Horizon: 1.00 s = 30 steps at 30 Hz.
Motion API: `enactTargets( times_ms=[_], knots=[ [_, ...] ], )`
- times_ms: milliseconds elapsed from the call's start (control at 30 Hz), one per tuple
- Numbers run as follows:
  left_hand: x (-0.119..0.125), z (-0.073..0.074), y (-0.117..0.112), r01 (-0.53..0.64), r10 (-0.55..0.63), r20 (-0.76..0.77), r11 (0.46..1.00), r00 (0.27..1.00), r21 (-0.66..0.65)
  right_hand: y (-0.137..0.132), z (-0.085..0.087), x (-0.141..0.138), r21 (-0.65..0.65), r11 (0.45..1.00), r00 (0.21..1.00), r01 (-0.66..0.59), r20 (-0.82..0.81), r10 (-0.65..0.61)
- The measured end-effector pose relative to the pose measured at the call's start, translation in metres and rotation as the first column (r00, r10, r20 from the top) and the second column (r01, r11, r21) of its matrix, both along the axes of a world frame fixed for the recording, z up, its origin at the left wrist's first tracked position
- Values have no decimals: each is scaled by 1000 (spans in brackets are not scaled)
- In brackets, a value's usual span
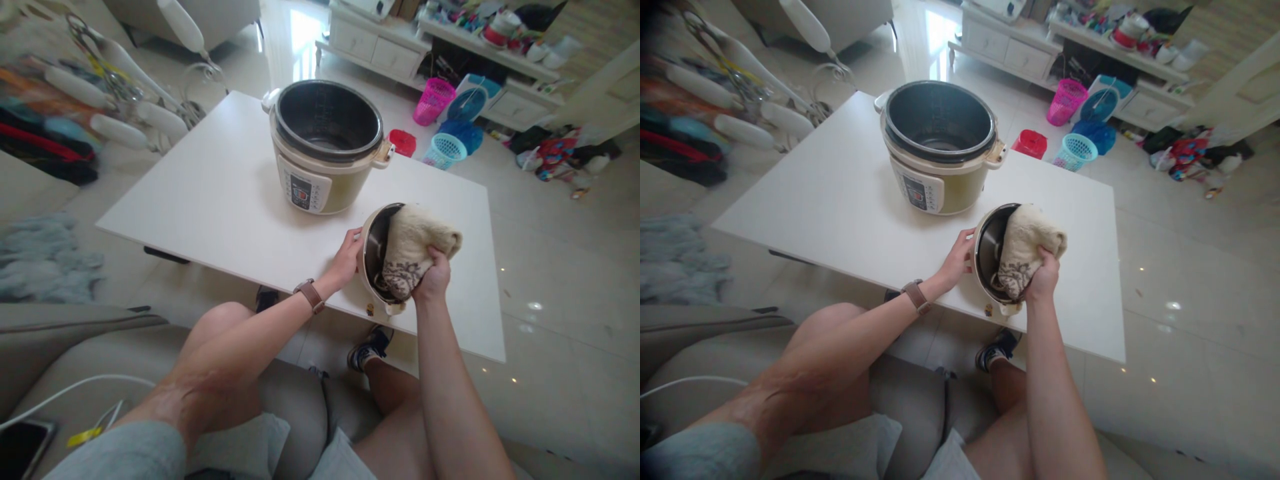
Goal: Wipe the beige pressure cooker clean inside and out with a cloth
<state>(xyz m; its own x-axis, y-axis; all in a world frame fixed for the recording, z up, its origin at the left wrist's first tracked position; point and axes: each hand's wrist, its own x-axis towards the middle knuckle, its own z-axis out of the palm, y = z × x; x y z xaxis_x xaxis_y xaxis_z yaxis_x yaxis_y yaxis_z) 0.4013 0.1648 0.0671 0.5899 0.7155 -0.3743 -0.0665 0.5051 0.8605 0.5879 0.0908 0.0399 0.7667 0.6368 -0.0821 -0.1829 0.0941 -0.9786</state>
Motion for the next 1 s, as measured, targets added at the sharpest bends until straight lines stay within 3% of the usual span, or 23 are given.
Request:
enactTargets(
  times_ms=[67, 133, 233, 333, 633, 733, 867, 1000],
  knots=[
    [0, 1, 0, -2, 2, -2, 1000, 1000, -4, 4, -2, -4, 61, 997, 999, 54, -5, -54],
    [0, 1, 0, 0, 0, -2, 1000, 1000, -5, 5, -6, -11, 30, 997, 997, 69, 44, -70],
    [0, -1, 0, -1, 1, -1, 1000, 1000, 3, 4, -11, -22, -117, 990, 974, -81, 202, 104],
    [0, -5, 1, -20, 20, -3, 1000, 1000, 14, 0, -11, -26, -194, 947, 903, -256, 301, 305],
    [0, -8, 0, -33, 33, 16, 999, 999, 15, -14, -6, -6, -216, 872, 863, -439, 166, 476],
    [1, -9, 1, -33, 33, 19, 999, 999, 13, -14, -6, -8, -191, 912, 921, -364, 73, 383],
    [3, -10, 3, -20, 20, 35, 1000, 999, -3, -8, 1, -11, -91, 992, 993, -86, -90, 78],
    [4, -8, 3, -21, 21, 27, 1000, 999, 6, -4, 15, 2, 136, 982, 991, 128, -61, -120]
  ],
)
